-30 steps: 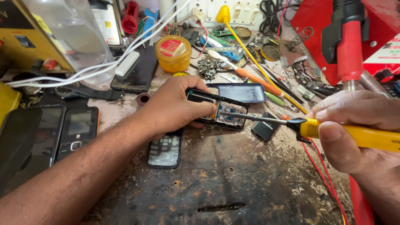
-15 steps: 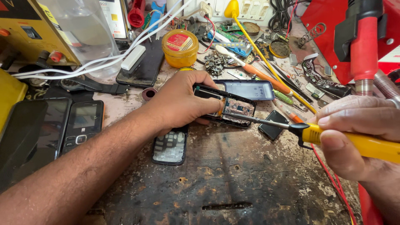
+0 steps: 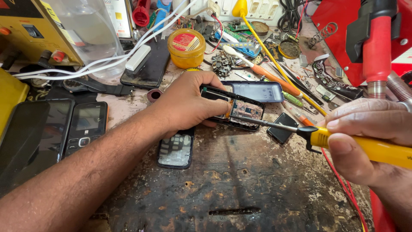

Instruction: The person works on a feature phone at a cluttered repair bench. They wipe the phone's screen with a small pad, press the keypad and screen assembly together, pry the housing apart by hand, use a screwdriver on the internal board, and handle the battery and internal components while reassembling the phone.

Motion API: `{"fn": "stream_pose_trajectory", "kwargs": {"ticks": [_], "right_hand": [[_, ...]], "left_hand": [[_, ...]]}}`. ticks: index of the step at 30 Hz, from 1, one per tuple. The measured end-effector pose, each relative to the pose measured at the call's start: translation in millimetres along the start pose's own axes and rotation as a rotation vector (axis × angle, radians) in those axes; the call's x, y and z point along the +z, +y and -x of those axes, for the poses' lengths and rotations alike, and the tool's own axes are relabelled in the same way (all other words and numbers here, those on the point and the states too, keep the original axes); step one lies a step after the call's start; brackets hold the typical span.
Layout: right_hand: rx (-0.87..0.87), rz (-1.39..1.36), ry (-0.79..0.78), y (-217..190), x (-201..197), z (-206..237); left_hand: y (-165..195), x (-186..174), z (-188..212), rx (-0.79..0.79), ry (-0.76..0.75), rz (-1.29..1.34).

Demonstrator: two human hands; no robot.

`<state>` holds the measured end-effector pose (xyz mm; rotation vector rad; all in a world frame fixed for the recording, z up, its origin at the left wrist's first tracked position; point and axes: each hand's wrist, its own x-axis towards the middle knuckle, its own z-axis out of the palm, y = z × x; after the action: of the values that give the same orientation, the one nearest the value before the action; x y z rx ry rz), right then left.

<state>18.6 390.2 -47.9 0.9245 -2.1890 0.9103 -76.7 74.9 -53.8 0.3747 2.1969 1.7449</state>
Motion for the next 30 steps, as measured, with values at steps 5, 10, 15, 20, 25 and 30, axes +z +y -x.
{"fn": "stream_pose_trajectory", "kwargs": {"ticks": [5, 10, 15, 20, 25, 30], "right_hand": [[-0.006, -0.007, 0.021, 1.0, 2.3, -0.2], [0.028, 0.011, 0.005, -1.6, -0.9, 2.3], [-0.018, 0.004, 0.014, 5.9, 1.9, 2.6], [0.003, -0.004, 0.029, 9.2, 2.6, 7.8], [-0.006, 0.016, 0.026, 12.8, 2.0, 9.0], [-0.028, 0.016, 0.033, 13.0, 3.0, 8.0]], "left_hand": [[-1.2, -0.1, 1.5, -0.016, 0.009, -0.002], [-1.5, 0.7, 0.1, -0.003, 0.004, -0.002], [-2.8, 0.2, -0.1, -0.004, -0.001, 0.012], [-2.8, 0.6, -0.9, -0.013, 0.001, 0.014], [-1.3, 0.3, -0.1, -0.011, 0.002, -0.009], [-1.3, -0.2, -0.5, -0.014, -0.004, 0.001]]}}
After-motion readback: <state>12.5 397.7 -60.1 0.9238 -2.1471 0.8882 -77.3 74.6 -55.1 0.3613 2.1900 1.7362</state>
